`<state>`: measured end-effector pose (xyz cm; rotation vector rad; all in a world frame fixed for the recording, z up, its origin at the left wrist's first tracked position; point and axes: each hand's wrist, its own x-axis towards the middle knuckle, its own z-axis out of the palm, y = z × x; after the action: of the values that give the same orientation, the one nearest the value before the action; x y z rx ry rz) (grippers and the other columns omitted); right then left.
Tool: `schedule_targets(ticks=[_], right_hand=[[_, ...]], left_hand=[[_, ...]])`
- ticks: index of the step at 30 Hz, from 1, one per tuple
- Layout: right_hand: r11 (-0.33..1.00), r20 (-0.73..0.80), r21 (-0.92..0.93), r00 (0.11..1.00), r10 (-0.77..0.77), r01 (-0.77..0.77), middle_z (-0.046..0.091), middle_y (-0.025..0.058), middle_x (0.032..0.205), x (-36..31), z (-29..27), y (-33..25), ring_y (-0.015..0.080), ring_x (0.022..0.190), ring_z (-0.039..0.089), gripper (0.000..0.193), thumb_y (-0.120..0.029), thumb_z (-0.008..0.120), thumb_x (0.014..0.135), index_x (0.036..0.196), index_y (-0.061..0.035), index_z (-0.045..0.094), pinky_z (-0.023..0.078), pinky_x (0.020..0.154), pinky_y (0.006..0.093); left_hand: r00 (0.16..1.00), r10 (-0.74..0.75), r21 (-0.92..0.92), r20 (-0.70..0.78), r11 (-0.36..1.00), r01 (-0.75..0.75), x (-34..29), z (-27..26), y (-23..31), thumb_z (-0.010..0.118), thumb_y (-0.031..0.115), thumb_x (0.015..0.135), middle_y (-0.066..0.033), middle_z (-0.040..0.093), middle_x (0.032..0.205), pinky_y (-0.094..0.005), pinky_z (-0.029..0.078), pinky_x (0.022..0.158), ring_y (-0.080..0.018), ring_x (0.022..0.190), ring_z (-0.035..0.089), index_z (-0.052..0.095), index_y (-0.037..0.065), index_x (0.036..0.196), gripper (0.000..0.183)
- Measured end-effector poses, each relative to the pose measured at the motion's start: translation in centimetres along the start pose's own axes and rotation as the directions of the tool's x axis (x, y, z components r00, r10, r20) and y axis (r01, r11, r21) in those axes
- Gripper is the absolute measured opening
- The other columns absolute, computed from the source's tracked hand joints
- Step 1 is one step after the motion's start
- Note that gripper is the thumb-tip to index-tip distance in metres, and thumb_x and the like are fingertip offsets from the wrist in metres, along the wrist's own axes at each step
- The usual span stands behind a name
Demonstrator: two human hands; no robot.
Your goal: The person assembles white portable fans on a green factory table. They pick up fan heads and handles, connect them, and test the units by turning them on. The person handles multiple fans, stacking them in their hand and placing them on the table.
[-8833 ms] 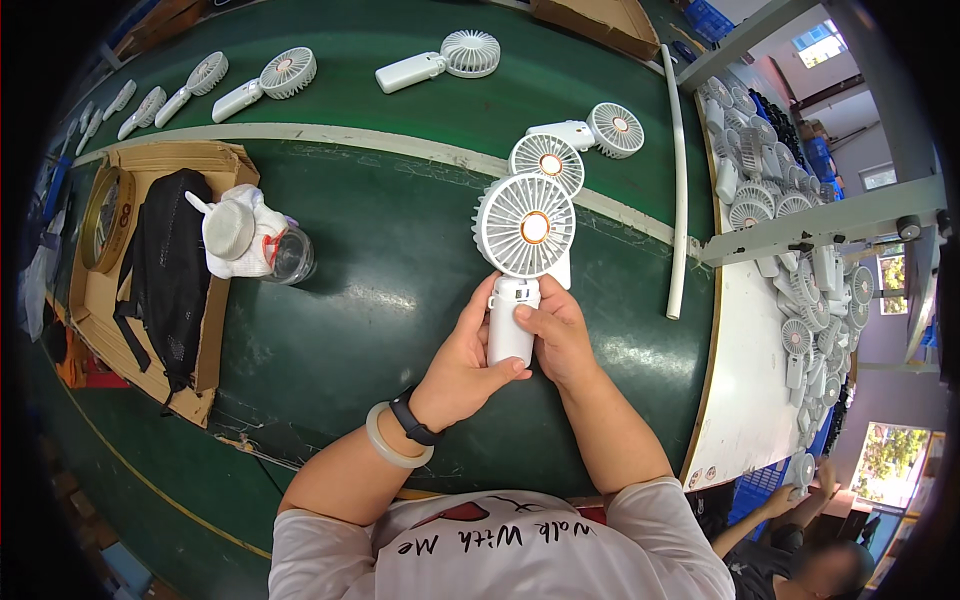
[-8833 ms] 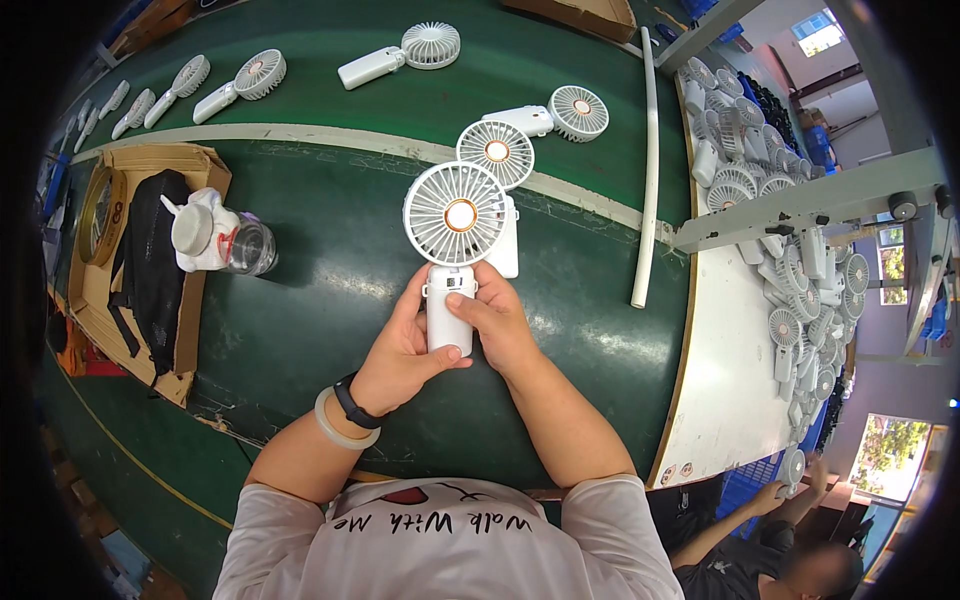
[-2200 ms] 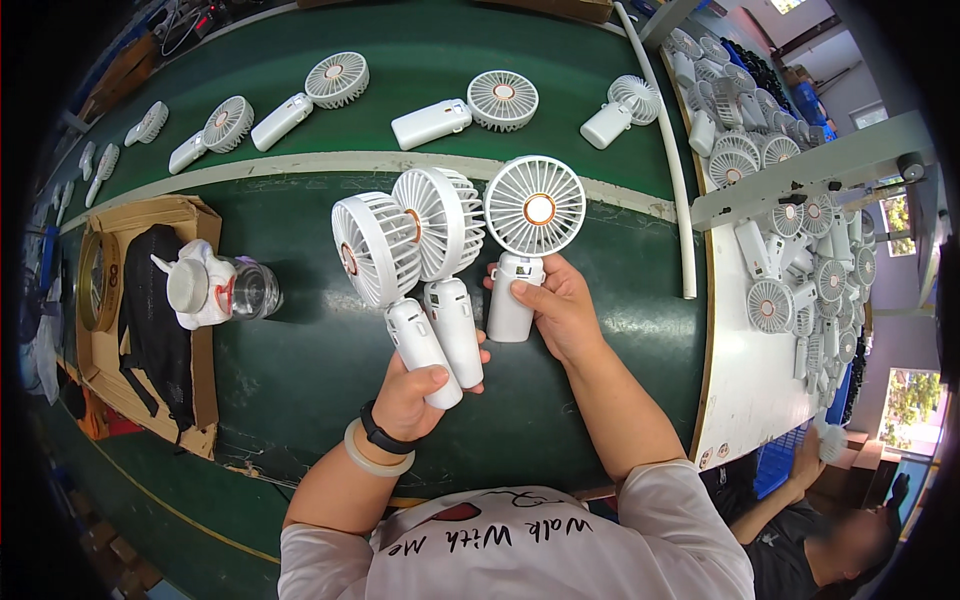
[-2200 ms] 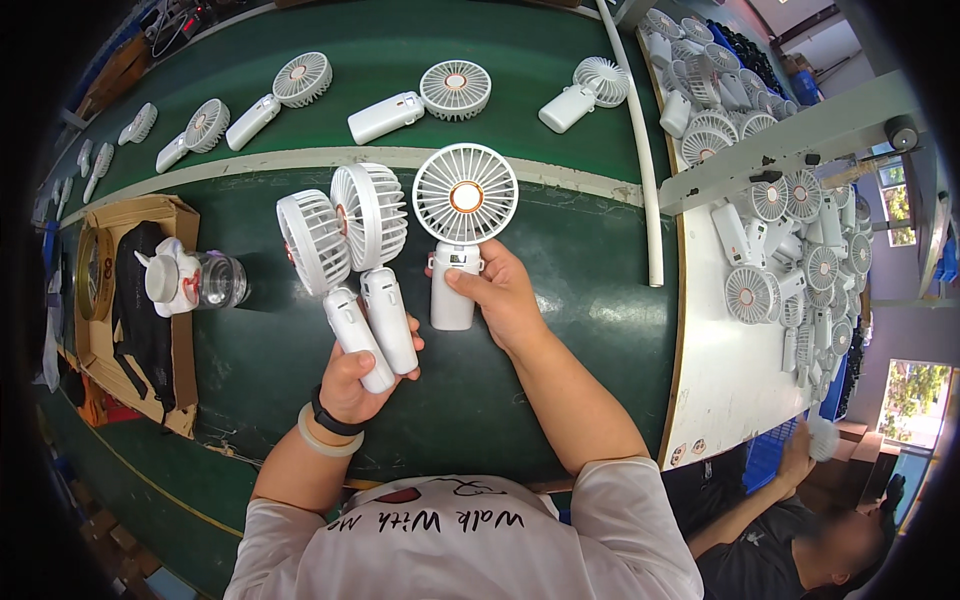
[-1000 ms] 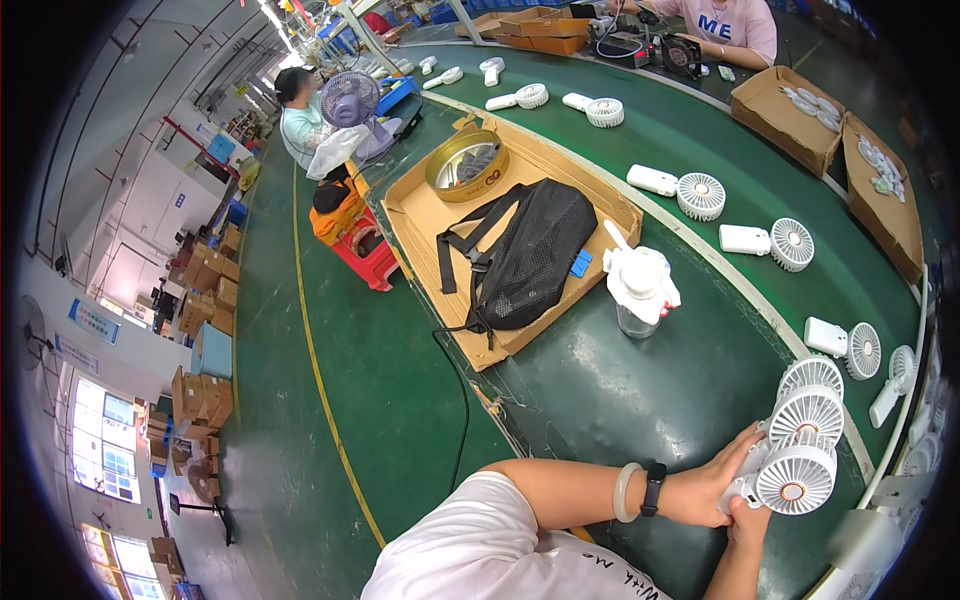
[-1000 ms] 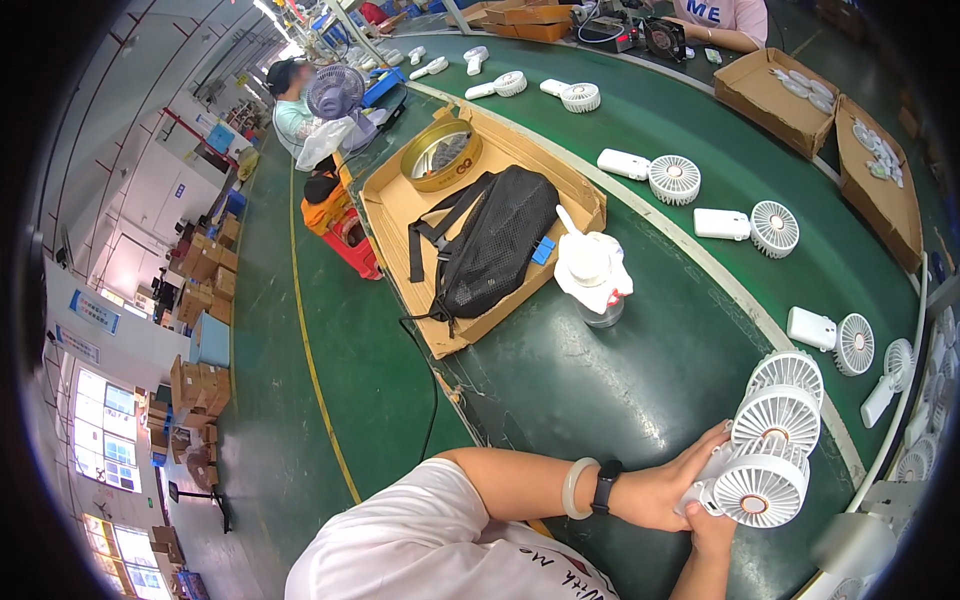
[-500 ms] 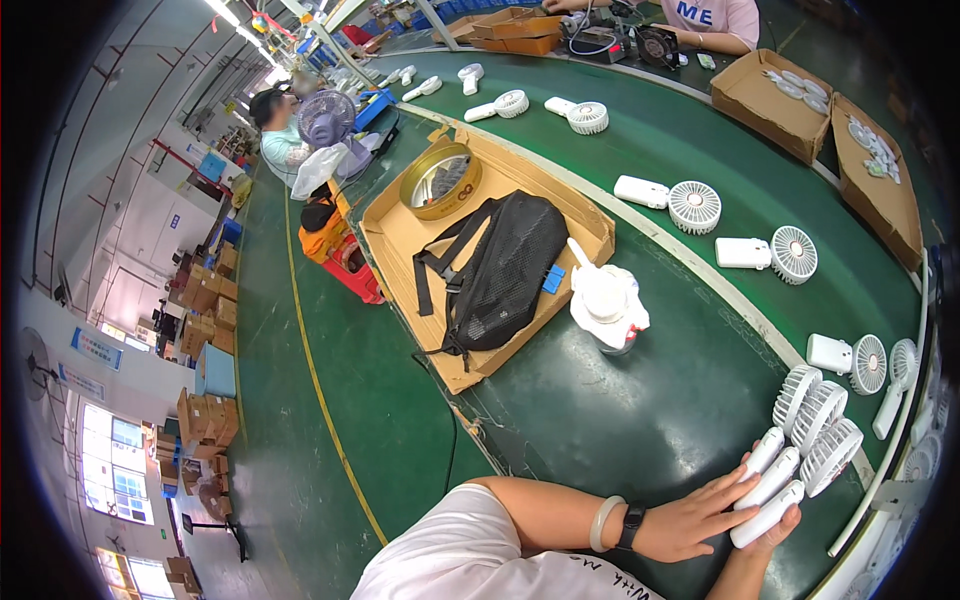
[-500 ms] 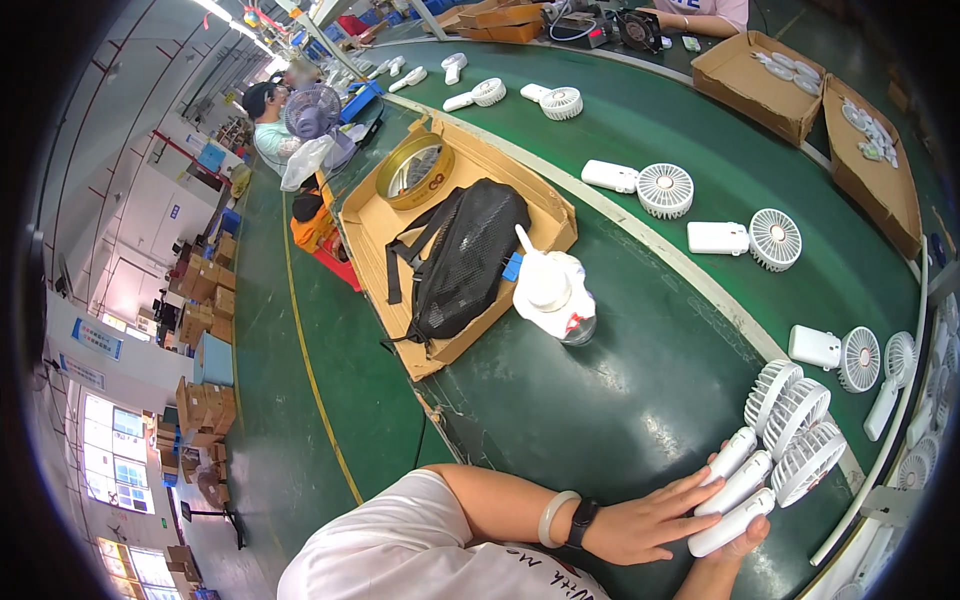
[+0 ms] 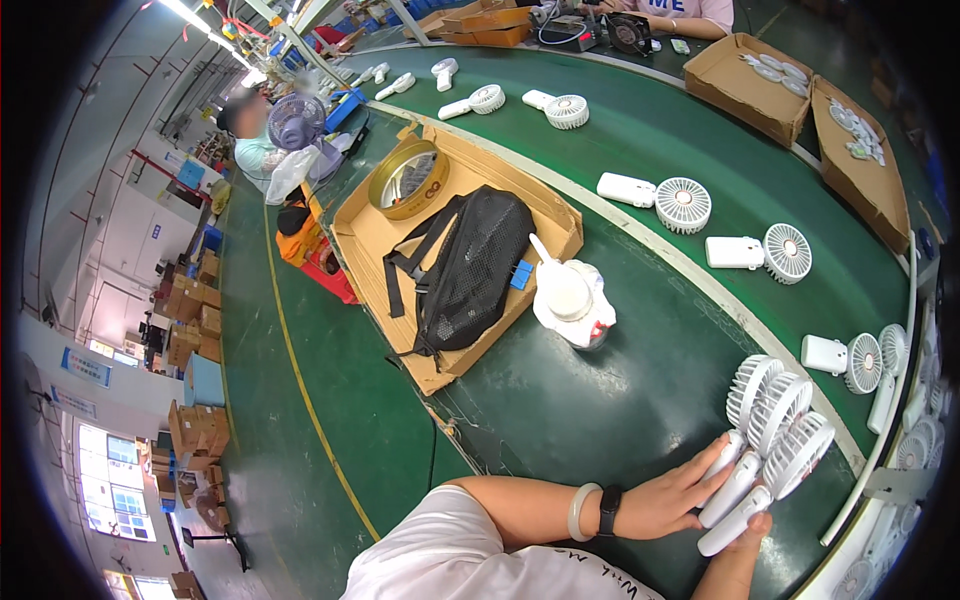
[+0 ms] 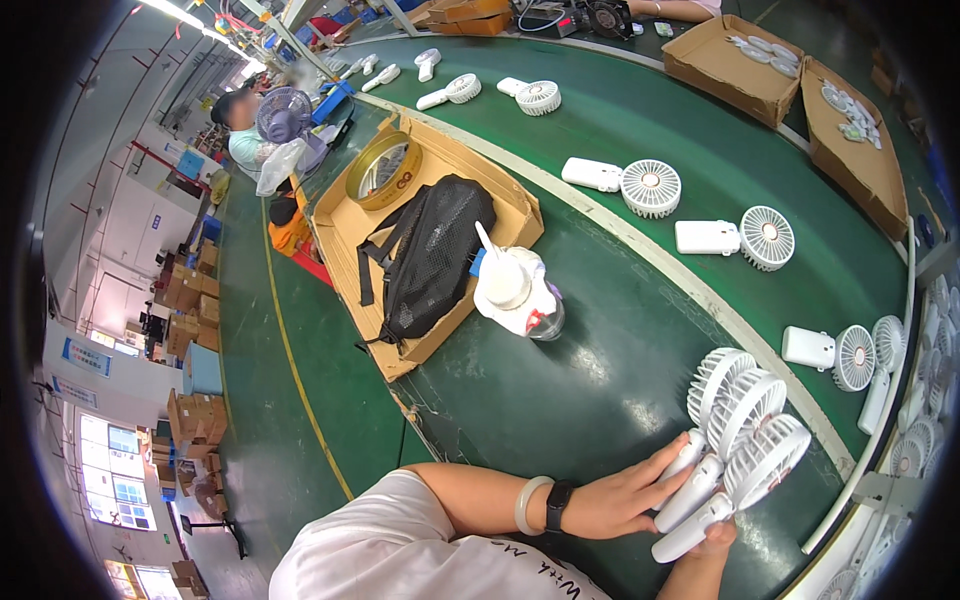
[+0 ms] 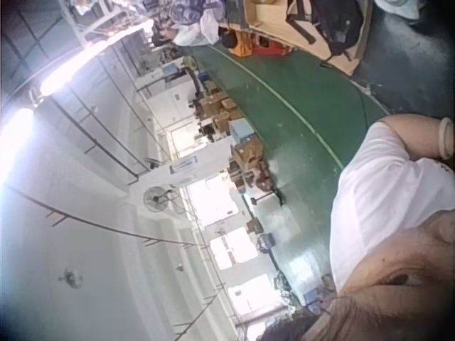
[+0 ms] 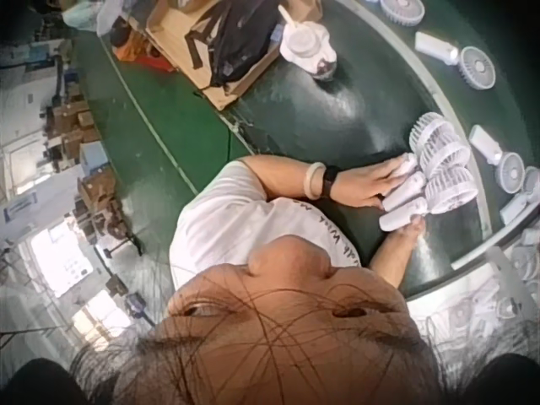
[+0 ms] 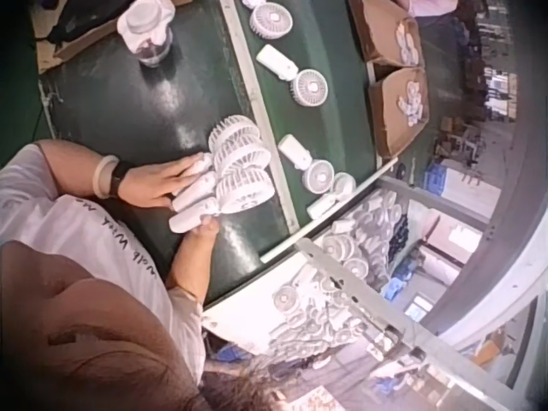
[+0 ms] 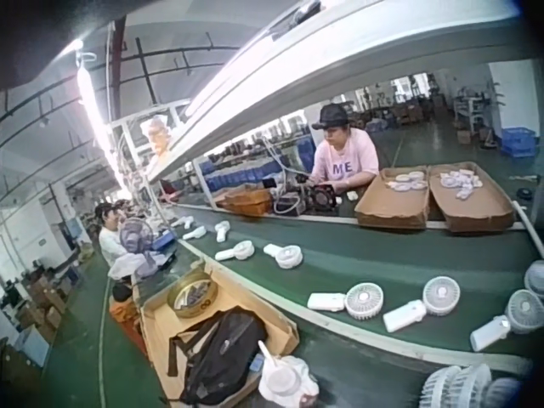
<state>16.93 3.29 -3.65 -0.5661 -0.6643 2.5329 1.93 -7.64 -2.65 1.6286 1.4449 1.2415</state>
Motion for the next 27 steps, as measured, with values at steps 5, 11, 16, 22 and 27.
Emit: schedule_targets(ticks=[5,11,16,22,27], right_hand=[[0.977,-0.052,-0.085,0.978,-0.201,0.196,0.051,0.0153,0.122,0.1,-0.5,0.7,0.0295,0.110,0.053,0.085,-0.056,0.061,0.065,0.129,-0.0022,0.042,0.045,0.093,0.0390],[0.934,0.005,0.248,0.964,-0.267,0.257,0.045,0.0243,0.124,2.3,3.4,-1.0,0.0391,0.108,0.047,0.078,-0.053,0.056,0.069,0.128,-0.0027,0.044,0.044,0.087,0.0485],[0.918,0.176,0.360,0.955,-0.239,0.164,0.037,0.0247,0.128,1.0,3.3,-1.7,0.0352,0.114,0.041,0.078,-0.053,0.066,0.066,0.124,-0.0041,0.046,0.043,0.087,0.0478],[0.892,0.249,0.432,0.933,-0.261,0.134,0.041,0.0210,0.127,0.1,3.8,-0.2,0.0352,0.117,0.044,0.071,-0.054,0.063,0.068,0.121,-0.0086,0.049,0.040,0.094,0.0502],[0.879,0.313,0.469,0.913,-0.261,0.090,0.036,0.0245,0.131,0.3,4.1,1.0,0.0366,0.117,0.042,0.077,-0.056,0.061,0.070,0.127,-0.0059,0.044,0.037,0.099,0.0451]], left_hand=[[0.984,0.155,0.163,-0.091,0.977,-0.139,0.4,0.4,-0.2,0.063,0.000,0.074,-0.0295,0.011,0.144,-0.0473,0.026,0.106,-0.0463,0.132,0.020,0.030,0.004,0.138,0.072],[0.937,0.346,0.465,0.047,0.823,-0.327,-0.4,0.6,1.4,0.059,0.006,0.077,-0.0201,0.034,0.138,-0.0501,0.031,0.102,-0.0430,0.128,0.030,0.064,0.023,0.112,0.040],[0.901,0.392,0.319,-0.187,0.892,-0.322,-0.4,1.9,1.8,0.074,0.007,0.064,-0.0142,0.047,0.124,-0.0463,0.036,0.095,-0.0356,0.114,0.042,0.066,0.015,0.103,0.040],[0.917,0.354,0.308,-0.185,0.907,-0.288,-1.0,0.4,1.3,0.074,0.016,0.070,-0.0183,0.041,0.126,-0.0440,0.035,0.094,-0.0360,0.113,0.041,0.045,0.001,0.123,0.063],[0.908,0.376,0.298,-0.187,0.902,-0.312,-1.2,0.1,1.4,0.075,0.026,0.072,-0.0192,0.039,0.126,-0.0440,0.034,0.095,-0.0342,0.114,0.040,0.040,0.002,0.128,0.070]])
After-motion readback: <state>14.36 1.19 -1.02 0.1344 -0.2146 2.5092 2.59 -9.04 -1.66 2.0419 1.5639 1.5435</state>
